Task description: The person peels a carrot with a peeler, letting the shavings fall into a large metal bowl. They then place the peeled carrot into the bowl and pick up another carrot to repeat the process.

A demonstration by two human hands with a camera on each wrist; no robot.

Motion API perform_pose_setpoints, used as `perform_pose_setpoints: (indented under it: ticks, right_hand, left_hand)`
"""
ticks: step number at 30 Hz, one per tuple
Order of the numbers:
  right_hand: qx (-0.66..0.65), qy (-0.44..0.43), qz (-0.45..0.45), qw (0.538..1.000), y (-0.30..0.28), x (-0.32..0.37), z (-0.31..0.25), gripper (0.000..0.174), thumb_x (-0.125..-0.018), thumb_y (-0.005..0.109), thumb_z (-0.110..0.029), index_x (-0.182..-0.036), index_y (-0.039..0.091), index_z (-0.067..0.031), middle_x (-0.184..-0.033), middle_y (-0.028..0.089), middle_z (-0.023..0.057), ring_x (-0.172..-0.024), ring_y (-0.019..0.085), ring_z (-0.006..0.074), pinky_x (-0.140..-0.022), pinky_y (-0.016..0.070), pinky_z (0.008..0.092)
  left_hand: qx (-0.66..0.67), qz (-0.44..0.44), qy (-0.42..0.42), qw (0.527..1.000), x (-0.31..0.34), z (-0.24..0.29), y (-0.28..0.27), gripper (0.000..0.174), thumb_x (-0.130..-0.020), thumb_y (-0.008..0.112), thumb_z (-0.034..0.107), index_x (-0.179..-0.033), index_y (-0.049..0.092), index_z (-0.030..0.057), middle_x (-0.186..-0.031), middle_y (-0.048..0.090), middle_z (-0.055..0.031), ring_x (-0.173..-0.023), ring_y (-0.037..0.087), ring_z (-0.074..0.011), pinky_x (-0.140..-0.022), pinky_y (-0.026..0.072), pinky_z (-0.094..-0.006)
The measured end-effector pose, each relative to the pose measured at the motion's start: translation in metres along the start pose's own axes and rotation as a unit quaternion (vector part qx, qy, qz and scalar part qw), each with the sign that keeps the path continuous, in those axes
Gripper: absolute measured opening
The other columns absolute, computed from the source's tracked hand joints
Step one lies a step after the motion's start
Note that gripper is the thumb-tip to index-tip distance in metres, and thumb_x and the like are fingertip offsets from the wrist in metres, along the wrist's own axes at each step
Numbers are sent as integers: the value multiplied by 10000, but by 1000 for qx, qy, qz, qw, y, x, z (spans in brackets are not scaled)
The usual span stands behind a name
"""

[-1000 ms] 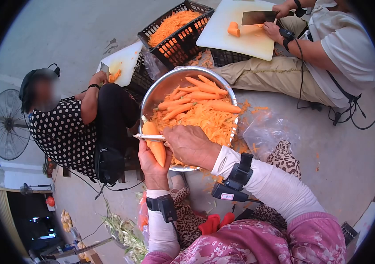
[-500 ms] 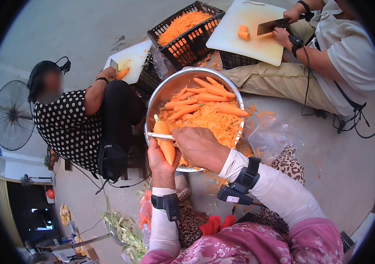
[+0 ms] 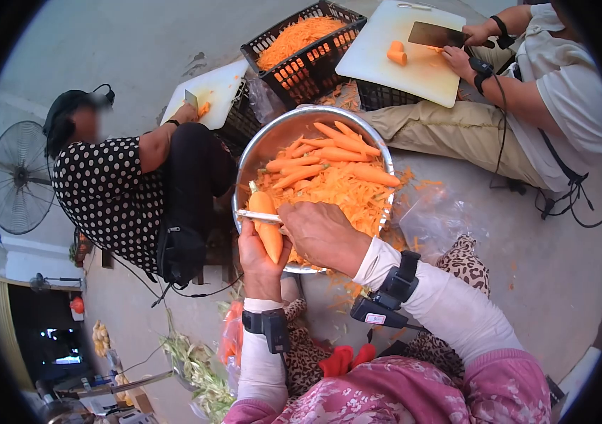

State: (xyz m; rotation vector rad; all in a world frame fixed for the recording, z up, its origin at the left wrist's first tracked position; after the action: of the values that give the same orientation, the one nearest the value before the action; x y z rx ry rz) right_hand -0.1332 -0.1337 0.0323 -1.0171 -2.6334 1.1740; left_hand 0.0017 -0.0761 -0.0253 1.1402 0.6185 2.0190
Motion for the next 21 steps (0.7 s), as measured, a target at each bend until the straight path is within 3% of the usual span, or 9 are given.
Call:
perform_pose_setpoints:
  ticks: [8,10,14,16,18,20,21]
  right_hand:
    - [5,-2,-9,1000,6,-1,0,162,-862,540,-159,-883,500,-4,-785,596,189,-718,600,386,-593,462,478]
    - [10,-25,27,999,6,-2,-3,153,-766,578,-122,-844,559,8,-714,623,201,-668,637,377,-567,507,450]
    - [-2,-25,37,999,8,1,-5,149,-786,552,-135,-845,561,1,-712,627,193,-677,643,360,-580,508,437]
    - [12,-28,47,998,10,2,-5,148,-791,542,-137,-849,562,-3,-725,626,187,-698,644,355,-599,506,430]
    - [4,-20,42,999,12,3,-4,155,-785,549,-138,-861,556,-4,-729,623,183,-698,641,352,-601,505,428]
    - [19,-28,40,999,13,4,-4,158,-782,554,-136,-862,556,1,-721,620,180,-688,640,352,-592,504,424]
    - [27,-22,43,998,13,3,-2,158,-782,554,-136,-862,556,1,-721,620,180,-688,640,352,-592,504,424]
  left_hand:
    - [25,-18,-18,999,1,4,-5,432,-970,327,447,-1151,512,102,-971,595,-102,-868,586,-242,-733,511,-378]
    - [17,2,-7,1000,3,5,-5,436,-969,325,447,-1149,514,97,-962,598,-106,-865,588,-247,-731,512,-381]
    - [-13,5,-15,1000,0,5,-12,427,-954,351,447,-1132,539,107,-974,617,-84,-854,611,-231,-666,535,-375]
    - [-26,-42,-15,999,3,6,-12,375,-956,367,377,-1147,554,114,-1097,612,-81,-1014,594,-261,-873,500,-417]
    - [-33,-49,-20,998,1,6,-15,365,-952,372,370,-1142,562,123,-1092,616,-75,-1032,588,-257,-894,486,-417]
    - [-48,7,-12,999,3,5,-10,415,-955,345,428,-1161,541,125,-1074,623,-53,-939,615,-226,-722,548,-375]
    - [-52,12,-4,999,6,3,-5,411,-957,350,428,-1162,537,124,-1079,616,-53,-957,611,-222,-732,546,-364]
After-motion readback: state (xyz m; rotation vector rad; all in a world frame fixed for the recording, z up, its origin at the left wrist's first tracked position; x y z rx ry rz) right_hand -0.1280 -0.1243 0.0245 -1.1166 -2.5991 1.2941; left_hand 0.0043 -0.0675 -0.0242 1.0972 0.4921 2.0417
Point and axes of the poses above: each hand's wrist, its own x-axis away from the middle knuckle, its own y-axis out of the palm, z = x × y, the point moved 3 cm from there along -x, towards the middle knuckle
